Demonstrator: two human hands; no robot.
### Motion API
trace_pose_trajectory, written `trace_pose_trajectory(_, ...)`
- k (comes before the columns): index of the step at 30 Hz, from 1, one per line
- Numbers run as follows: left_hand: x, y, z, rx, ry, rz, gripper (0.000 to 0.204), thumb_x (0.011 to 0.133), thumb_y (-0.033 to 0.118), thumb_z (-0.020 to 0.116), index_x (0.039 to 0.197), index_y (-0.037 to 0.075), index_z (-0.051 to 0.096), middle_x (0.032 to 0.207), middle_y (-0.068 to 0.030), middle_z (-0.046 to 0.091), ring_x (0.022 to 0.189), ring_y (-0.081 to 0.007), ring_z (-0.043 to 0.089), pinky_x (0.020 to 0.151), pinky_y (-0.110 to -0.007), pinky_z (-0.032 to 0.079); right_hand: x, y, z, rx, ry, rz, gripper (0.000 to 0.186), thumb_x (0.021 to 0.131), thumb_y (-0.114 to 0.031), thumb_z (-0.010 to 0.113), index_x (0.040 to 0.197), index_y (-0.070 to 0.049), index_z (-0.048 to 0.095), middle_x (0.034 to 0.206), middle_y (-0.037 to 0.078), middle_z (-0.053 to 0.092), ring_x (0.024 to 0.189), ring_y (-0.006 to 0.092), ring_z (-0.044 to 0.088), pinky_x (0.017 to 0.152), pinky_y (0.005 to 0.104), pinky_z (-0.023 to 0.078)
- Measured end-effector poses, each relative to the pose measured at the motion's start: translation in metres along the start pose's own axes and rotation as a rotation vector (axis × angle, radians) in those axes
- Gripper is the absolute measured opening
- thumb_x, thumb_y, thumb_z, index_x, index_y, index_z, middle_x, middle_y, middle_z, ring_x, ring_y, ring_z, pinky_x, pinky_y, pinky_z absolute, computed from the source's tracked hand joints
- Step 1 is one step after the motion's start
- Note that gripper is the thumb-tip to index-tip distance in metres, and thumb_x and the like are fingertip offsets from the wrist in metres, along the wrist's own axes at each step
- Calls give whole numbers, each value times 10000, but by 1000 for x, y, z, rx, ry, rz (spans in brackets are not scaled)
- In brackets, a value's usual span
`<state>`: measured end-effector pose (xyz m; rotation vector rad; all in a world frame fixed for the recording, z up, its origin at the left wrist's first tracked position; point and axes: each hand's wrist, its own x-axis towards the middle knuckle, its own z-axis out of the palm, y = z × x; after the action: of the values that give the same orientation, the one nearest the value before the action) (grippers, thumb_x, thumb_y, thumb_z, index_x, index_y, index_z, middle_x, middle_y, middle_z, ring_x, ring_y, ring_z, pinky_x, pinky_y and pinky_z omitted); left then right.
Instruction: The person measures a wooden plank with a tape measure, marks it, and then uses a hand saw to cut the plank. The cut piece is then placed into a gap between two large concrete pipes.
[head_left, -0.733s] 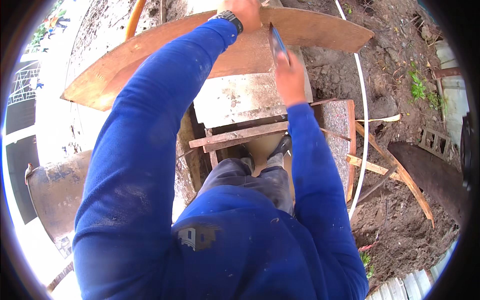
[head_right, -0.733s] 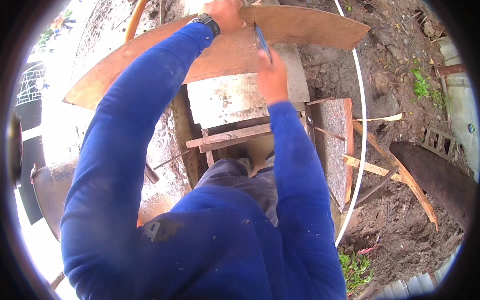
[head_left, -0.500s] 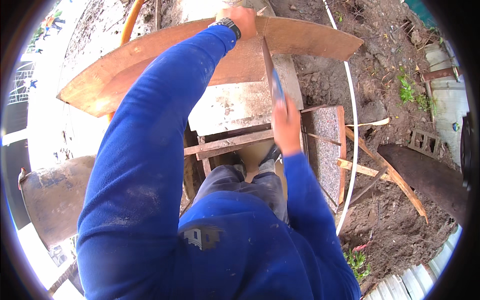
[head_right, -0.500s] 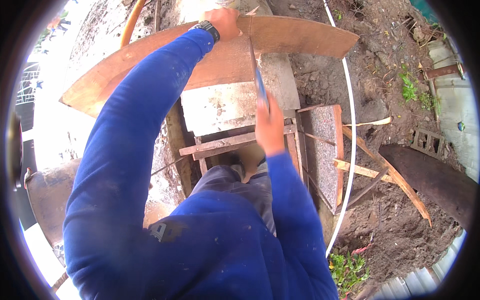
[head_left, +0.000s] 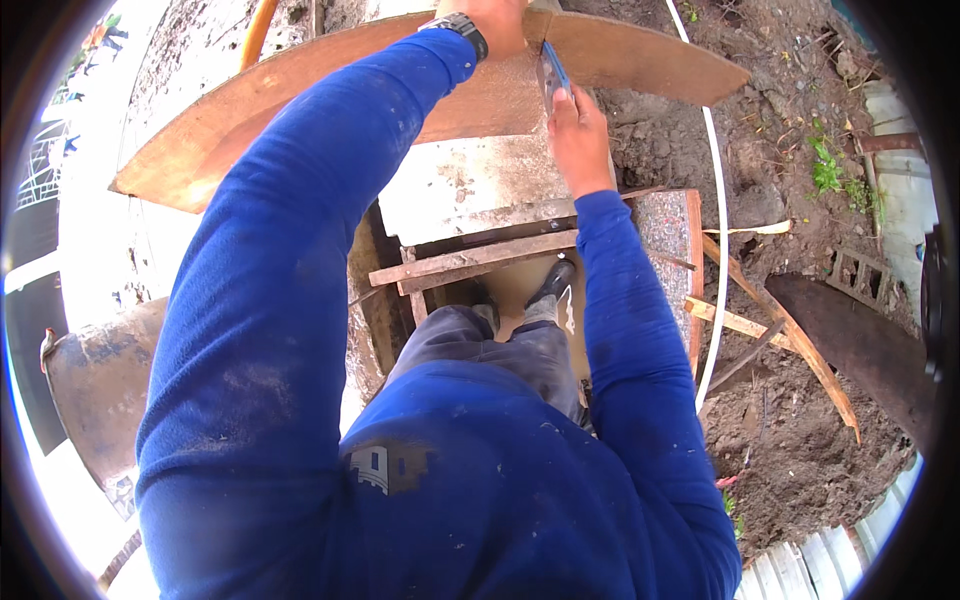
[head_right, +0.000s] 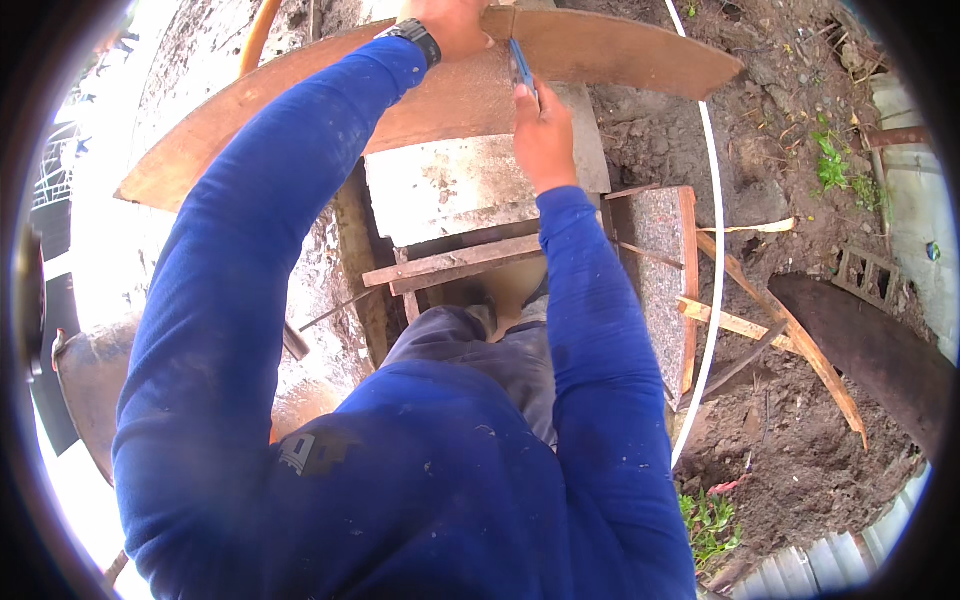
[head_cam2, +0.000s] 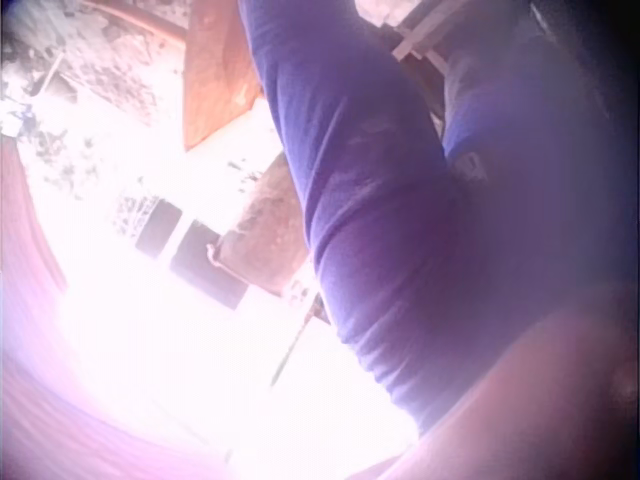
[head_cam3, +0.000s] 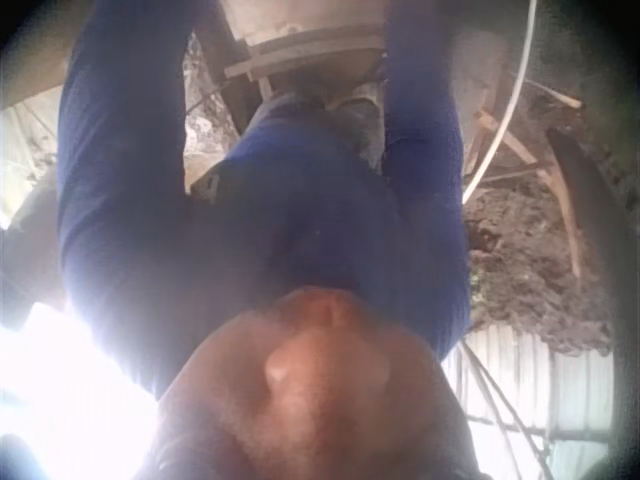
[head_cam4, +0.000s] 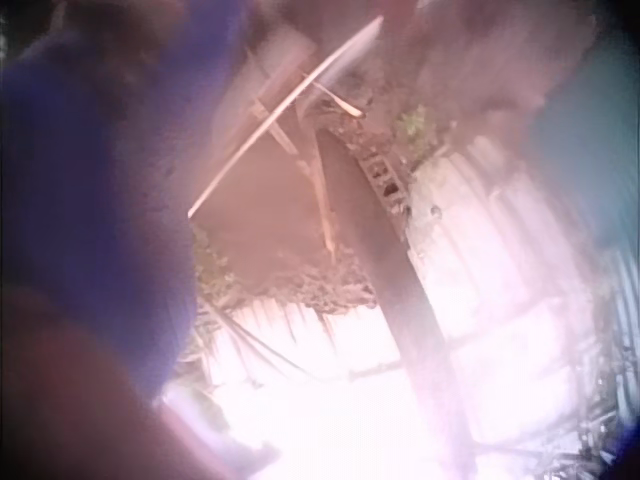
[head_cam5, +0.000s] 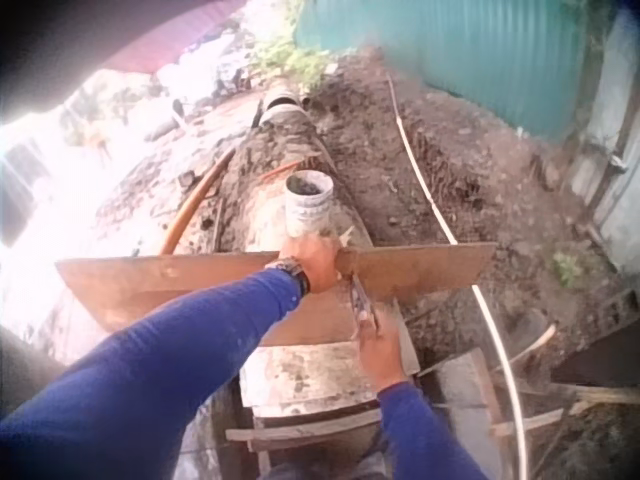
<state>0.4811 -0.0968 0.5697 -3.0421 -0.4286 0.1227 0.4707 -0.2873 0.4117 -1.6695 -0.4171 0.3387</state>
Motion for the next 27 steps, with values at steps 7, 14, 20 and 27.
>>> trace_pose_trajectory(7, 26, -19, 7, -24, -76, -68, 467, 894, 399, 753, 1228, 72, 763, 1255, -190, 763, 1220, -361, 716, 1010, -509, 580, -213, -23, -81, 339, -104, 226, 528, 1126, -315, 548, 1539, 13, 534, 846, -24, 563, 675, 32, 466, 577, 230, 373)
trace_pose_trajectory(14, 7, -2, 6, 26, 4, -27, 462, 889, 428, 772, 1219, 105, 769, 1181, -198, 777, 1136, -387, 744, 963, -524, 592, -67, -10, -34, 32, -39, 82, 487, 1119, -331, 549, 1432, 38, 611, 882, 117, 665, 776, 196, 602, 728, 364, 505)
trace_pose_trajectory(20, 14, -7, 7, 49, -70, -72, 453, 894, 423, 774, 1227, 117, 774, 1196, -189, 779, 1157, -376, 741, 971, -500, 590, -32, -35, -9, 7, -41, 100, 467, 1099, -316, 563, 1386, 46, 633, 998, 193, 710, 919, 276, 673, 873, 405, 530)
trace_pose_trajectory(27, 25, -11, 20, 70, -39, -70, 520, 891, 442, 772, 1325, 159, 729, 1181, -146, 788, 1128, -347, 759, 968, -489, 605, -246, -44, -104, 311, -76, 229, 609, 1136, -386, 554, 1546, 61, 495, 786, -23, 554, 658, 33, 480, 555, 216, 391)
